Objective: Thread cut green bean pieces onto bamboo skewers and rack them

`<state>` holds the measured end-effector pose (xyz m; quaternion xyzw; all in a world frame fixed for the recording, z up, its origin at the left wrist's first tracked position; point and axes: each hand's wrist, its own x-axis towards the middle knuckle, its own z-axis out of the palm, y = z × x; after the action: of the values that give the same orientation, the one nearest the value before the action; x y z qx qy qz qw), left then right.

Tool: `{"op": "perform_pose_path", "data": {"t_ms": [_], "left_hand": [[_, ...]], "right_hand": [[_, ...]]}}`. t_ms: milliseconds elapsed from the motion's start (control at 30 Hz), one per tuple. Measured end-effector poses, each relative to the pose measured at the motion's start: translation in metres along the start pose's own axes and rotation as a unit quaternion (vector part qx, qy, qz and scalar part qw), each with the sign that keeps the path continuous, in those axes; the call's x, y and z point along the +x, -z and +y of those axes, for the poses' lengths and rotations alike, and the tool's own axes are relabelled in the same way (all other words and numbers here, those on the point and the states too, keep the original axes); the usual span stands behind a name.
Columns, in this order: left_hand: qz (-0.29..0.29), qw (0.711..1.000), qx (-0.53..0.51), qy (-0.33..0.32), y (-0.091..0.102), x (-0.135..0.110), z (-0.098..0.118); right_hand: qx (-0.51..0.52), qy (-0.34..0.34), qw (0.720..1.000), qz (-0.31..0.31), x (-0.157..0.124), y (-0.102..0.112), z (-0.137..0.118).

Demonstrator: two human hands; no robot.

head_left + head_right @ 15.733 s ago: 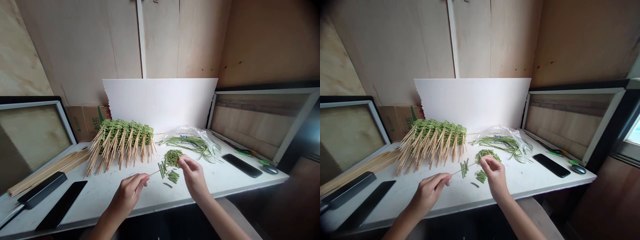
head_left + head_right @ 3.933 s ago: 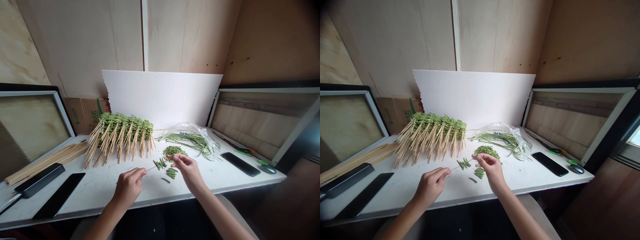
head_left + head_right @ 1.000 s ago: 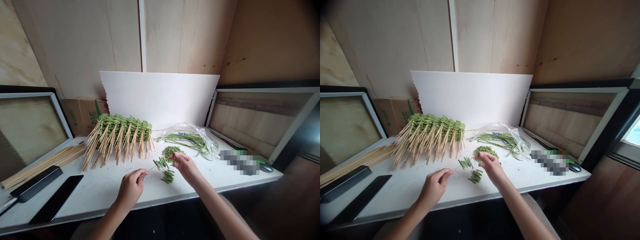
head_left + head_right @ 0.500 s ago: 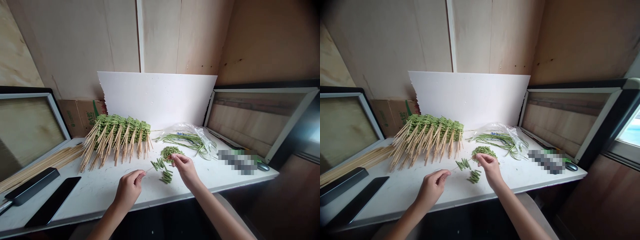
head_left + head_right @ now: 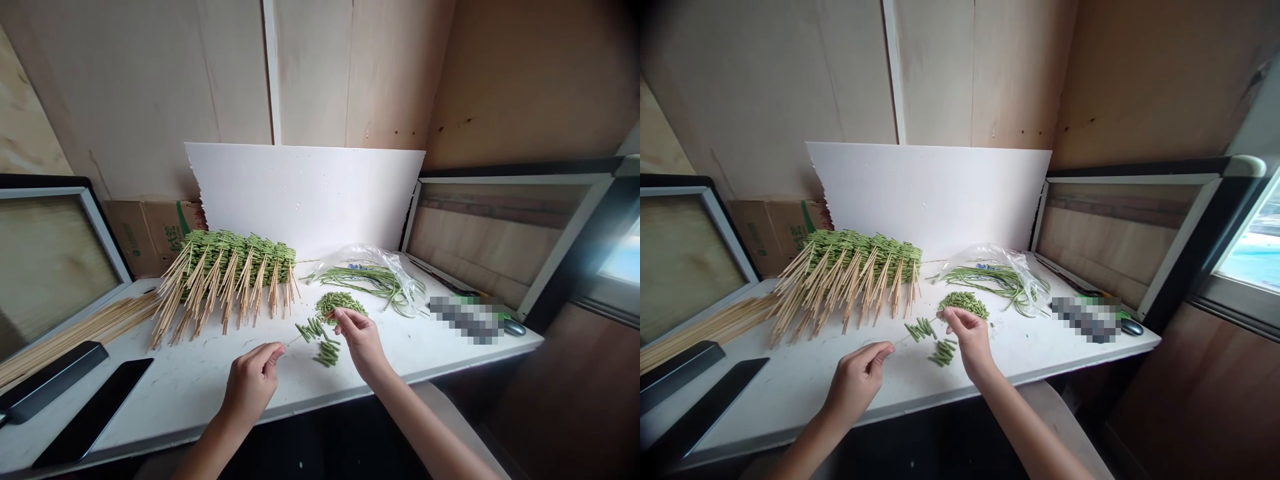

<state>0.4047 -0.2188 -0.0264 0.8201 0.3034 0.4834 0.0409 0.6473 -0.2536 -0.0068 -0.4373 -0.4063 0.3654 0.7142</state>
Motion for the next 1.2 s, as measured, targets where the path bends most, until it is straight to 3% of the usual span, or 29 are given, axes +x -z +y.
{"op": "perform_pose_path", "data": {"t_ms": [367, 600, 800, 1000, 1200], "left_hand": [[-0.001, 1.000, -0.002, -0.002, -0.001, -0.003, -0.004], [-0.046, 0.997, 0.028, 0.052, 0.011, 0.007, -0.009], [-0.077, 0.995, 0.037, 0.054, 0.015, 0.010, -0.010], [-0.053, 0.996, 0.045, 0.063, 0.016, 0.010, -0.014], [-0.052, 0.996, 0.018, 0.064, 0.015, 0.010, -0.012]], "right_hand": [[-0.022, 0.004, 1.000, -0.017, -0.001, 0.000, -0.002], [-0.096, 0.004, 0.994, -0.046, 0.009, 0.010, -0.011], [-0.149, 0.066, 0.985, -0.057, 0.015, 0.015, -0.007], [-0.082, 0.053, 0.995, -0.005, 0.025, 0.026, -0.020], [0.053, 0.000, 0.997, -0.052, 0.022, 0.020, -0.026]]}}
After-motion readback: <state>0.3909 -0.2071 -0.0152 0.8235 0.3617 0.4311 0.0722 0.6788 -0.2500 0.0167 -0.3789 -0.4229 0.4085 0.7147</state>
